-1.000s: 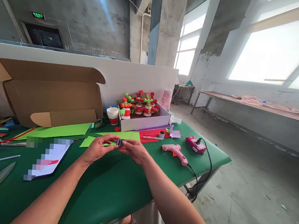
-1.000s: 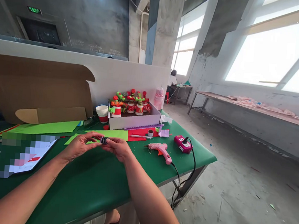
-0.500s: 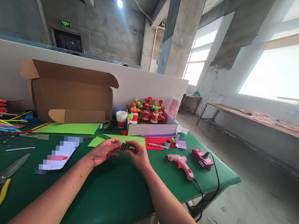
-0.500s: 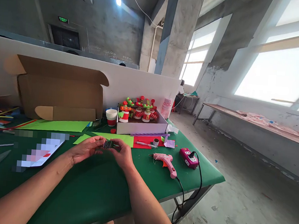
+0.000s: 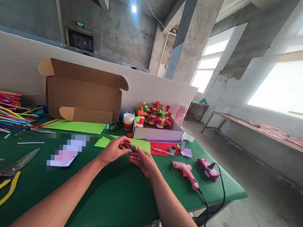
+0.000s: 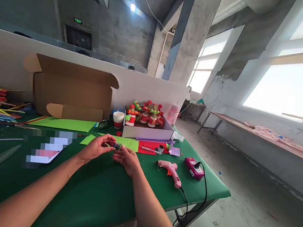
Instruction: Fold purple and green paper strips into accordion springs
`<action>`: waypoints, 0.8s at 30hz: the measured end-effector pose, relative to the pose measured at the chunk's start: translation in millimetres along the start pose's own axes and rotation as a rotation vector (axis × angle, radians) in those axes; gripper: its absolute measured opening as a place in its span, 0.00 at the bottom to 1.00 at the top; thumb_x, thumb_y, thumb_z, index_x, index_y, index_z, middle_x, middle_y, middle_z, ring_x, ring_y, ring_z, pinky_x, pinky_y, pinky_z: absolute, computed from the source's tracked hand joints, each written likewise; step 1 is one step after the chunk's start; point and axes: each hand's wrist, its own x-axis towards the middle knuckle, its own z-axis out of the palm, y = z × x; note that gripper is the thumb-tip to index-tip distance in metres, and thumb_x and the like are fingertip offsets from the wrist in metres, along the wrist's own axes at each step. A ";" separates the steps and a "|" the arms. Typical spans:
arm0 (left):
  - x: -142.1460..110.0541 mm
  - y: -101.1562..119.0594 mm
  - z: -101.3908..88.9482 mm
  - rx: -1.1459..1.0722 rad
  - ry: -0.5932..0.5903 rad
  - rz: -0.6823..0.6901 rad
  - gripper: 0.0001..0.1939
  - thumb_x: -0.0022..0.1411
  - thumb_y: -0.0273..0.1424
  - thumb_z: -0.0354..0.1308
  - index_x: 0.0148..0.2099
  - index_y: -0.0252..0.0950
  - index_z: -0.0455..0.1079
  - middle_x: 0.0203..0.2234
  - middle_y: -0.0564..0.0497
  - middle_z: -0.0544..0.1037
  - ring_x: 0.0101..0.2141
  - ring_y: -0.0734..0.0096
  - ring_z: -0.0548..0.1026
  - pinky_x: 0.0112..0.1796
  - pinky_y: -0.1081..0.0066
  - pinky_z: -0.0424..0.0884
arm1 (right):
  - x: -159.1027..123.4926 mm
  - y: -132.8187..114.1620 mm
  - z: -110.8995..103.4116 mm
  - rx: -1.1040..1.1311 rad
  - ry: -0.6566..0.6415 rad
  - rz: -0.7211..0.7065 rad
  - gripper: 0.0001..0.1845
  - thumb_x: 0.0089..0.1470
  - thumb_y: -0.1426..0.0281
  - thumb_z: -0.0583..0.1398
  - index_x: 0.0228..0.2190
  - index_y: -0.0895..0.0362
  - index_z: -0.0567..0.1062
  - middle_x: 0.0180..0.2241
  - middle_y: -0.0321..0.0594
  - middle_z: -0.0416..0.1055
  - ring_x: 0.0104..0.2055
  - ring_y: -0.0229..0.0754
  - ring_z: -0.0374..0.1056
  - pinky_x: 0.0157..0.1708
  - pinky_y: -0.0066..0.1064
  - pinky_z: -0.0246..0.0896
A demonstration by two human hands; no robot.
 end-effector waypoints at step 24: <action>2.2 -2.6 -16.1 -0.240 0.006 -0.151 0.24 0.41 0.43 0.72 0.37 0.36 0.72 0.29 0.51 0.79 0.31 0.65 0.76 0.40 0.60 0.73 | 6.3 -12.0 -11.0 -0.280 0.049 -0.286 0.27 0.33 0.59 0.73 0.38 0.56 0.80 0.37 0.41 0.80 0.43 0.50 0.75 0.45 0.44 0.71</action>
